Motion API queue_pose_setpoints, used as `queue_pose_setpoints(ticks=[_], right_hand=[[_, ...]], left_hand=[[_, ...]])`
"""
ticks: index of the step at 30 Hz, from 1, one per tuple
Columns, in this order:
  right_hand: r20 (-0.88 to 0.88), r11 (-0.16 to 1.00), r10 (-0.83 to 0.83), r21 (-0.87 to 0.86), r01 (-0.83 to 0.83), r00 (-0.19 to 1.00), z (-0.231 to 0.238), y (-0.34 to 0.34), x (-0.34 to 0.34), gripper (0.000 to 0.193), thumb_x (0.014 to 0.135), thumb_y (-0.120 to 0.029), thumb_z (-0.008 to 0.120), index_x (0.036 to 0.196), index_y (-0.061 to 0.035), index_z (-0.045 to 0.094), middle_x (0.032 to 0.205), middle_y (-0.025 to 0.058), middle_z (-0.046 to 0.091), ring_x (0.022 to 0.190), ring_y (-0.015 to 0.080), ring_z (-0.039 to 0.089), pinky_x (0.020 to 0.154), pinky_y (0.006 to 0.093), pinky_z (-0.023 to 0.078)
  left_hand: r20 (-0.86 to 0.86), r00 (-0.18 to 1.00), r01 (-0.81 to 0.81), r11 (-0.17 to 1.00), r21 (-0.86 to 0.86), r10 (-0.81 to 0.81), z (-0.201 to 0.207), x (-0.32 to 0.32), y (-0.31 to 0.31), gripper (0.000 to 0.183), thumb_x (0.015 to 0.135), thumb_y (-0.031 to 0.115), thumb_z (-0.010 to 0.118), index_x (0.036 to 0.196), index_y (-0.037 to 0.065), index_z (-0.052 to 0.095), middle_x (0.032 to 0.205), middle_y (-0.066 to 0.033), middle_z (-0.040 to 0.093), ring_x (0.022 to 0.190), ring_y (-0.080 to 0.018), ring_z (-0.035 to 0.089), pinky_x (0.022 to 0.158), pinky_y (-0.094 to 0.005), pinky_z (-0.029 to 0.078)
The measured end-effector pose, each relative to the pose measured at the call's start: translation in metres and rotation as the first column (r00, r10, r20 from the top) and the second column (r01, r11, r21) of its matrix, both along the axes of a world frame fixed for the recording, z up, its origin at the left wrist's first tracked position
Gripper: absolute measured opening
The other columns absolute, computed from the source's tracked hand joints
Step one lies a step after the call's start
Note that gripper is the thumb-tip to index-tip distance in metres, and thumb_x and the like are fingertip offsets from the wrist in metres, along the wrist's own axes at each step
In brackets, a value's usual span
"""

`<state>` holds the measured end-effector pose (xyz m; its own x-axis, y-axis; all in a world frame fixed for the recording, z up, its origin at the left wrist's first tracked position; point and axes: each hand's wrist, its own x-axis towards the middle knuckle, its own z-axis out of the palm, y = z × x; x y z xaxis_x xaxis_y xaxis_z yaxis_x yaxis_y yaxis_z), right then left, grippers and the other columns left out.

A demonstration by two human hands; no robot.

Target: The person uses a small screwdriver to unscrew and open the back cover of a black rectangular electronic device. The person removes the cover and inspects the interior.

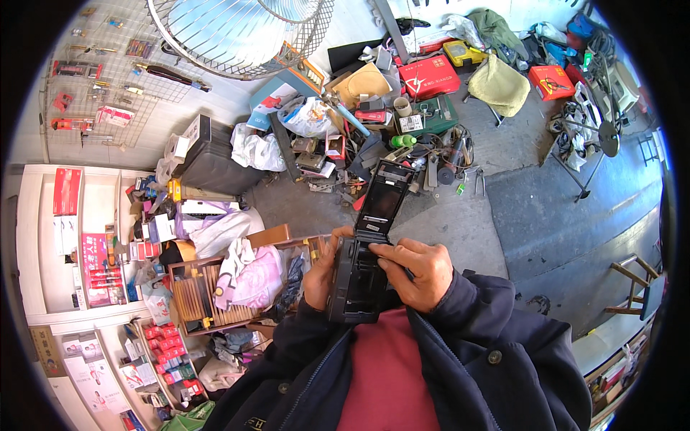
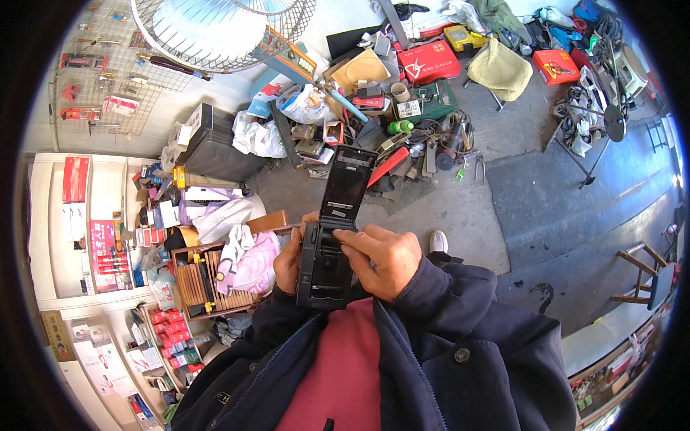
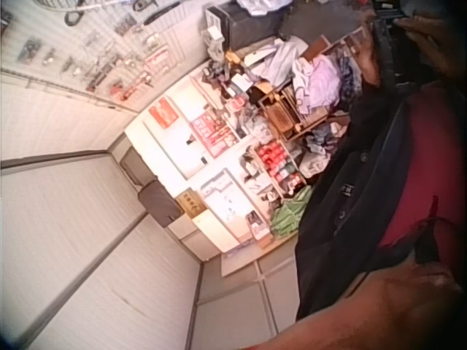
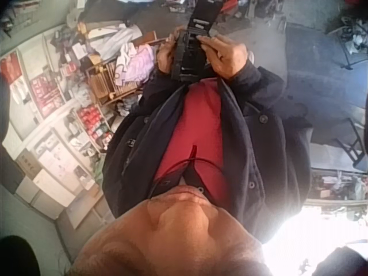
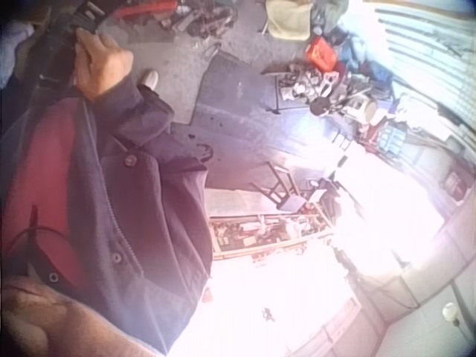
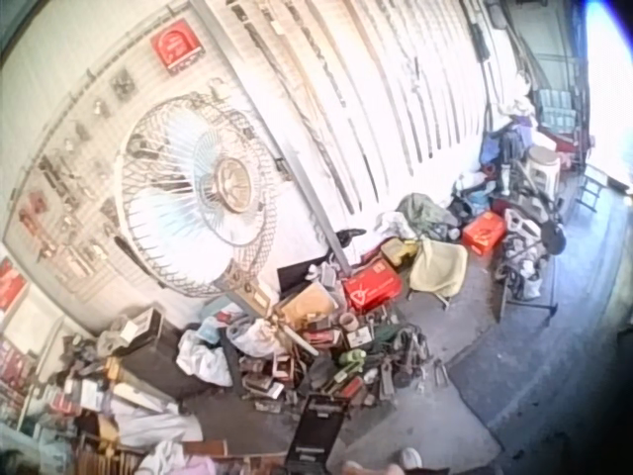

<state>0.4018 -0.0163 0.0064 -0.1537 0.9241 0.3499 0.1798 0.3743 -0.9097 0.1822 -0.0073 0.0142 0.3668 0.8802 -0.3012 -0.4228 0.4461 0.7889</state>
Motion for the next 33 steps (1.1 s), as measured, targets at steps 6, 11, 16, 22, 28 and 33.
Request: queue_pose_setpoints(ticks=[6, 11, 16, 22, 28, 33], right_hand=[[-0.021, 1.000, 0.024, -0.019, -0.025, 0.999, 0.001, -0.001, -0.001, 0.028, 0.090, -0.006, 0.074, 0.118, -0.0038, 0.076, 0.078, 0.0124, 0.065, 0.064, 0.0321, 0.067, 0.057, 0.0422, 0.053], [-0.003, 0.999, 0.047, -0.012, -0.047, 0.999, 0.000, -0.002, 0.000, 0.033, 0.090, -0.003, 0.072, 0.122, -0.0021, 0.075, 0.078, 0.0130, 0.065, 0.063, 0.0315, 0.067, 0.056, 0.0419, 0.052], [0.014, 1.000, 0.029, 0.005, -0.029, 0.999, -0.001, -0.004, -0.003, 0.038, 0.090, 0.003, 0.069, 0.127, 0.0004, 0.073, 0.076, 0.0137, 0.065, 0.061, 0.0294, 0.066, 0.056, 0.0392, 0.051], [-0.072, 1.000, 0.024, 0.004, -0.024, 0.997, -0.005, -0.005, -0.002, 0.039, 0.090, 0.004, 0.068, 0.129, -0.0006, 0.073, 0.077, 0.0128, 0.065, 0.060, 0.0294, 0.066, 0.054, 0.0385, 0.051], [0.029, 0.996, 0.085, -0.002, -0.085, 0.996, -0.001, -0.004, -0.002, 0.037, 0.091, -0.003, 0.070, 0.128, -0.0035, 0.072, 0.076, 0.0124, 0.064, 0.062, 0.0327, 0.065, 0.056, 0.0429, 0.051], [-0.054, 0.998, 0.063, 0.003, -0.063, 0.997, -0.002, -0.004, -0.005, 0.035, 0.095, -0.002, 0.066, 0.129, -0.0020, 0.071, 0.080, 0.0121, 0.068, 0.062, 0.0288, 0.066, 0.058, 0.0391, 0.052]], left_hand=[[0.030, 1.000, 0.000, 1.000, -0.007, 0.000, 0.001, 0.000, -0.002, 0.055, 0.114, 0.047, 0.038, 0.147, 0.004, 0.045, 0.135, -0.0140, 0.062, 0.125, -0.0225, 0.063, 0.110, -0.0380, 0.050], [0.021, 1.000, -0.018, 1.000, -0.002, 0.018, 0.001, -0.001, -0.003, 0.056, 0.114, 0.048, 0.038, 0.148, 0.004, 0.045, 0.135, -0.0143, 0.062, 0.124, -0.0224, 0.064, 0.109, -0.0375, 0.051], [0.009, 0.999, -0.053, 0.998, -0.024, 0.053, -0.003, -0.004, -0.002, 0.060, 0.113, 0.052, 0.036, 0.149, 0.004, 0.044, 0.133, -0.0153, 0.064, 0.120, -0.0235, 0.067, 0.104, -0.0382, 0.056], [0.061, 0.995, -0.076, 0.994, -0.073, 0.081, -0.006, -0.009, -0.002, 0.062, 0.113, 0.055, 0.035, 0.151, 0.006, 0.041, 0.133, -0.0160, 0.065, 0.117, -0.0252, 0.070, 0.099, -0.0401, 0.061], [0.022, 0.994, -0.101, 0.992, -0.069, 0.103, -0.010, -0.011, -0.001, 0.062, 0.113, 0.054, 0.035, 0.152, 0.006, 0.040, 0.134, -0.0158, 0.064, 0.117, -0.0251, 0.070, 0.100, -0.0395, 0.060], [0.020, 0.992, -0.119, 0.990, -0.076, 0.121, -0.008, -0.011, -0.001, 0.063, 0.112, 0.055, 0.036, 0.153, 0.007, 0.041, 0.135, -0.0170, 0.064, 0.114, -0.0270, 0.071, 0.092, -0.0423, 0.063]])
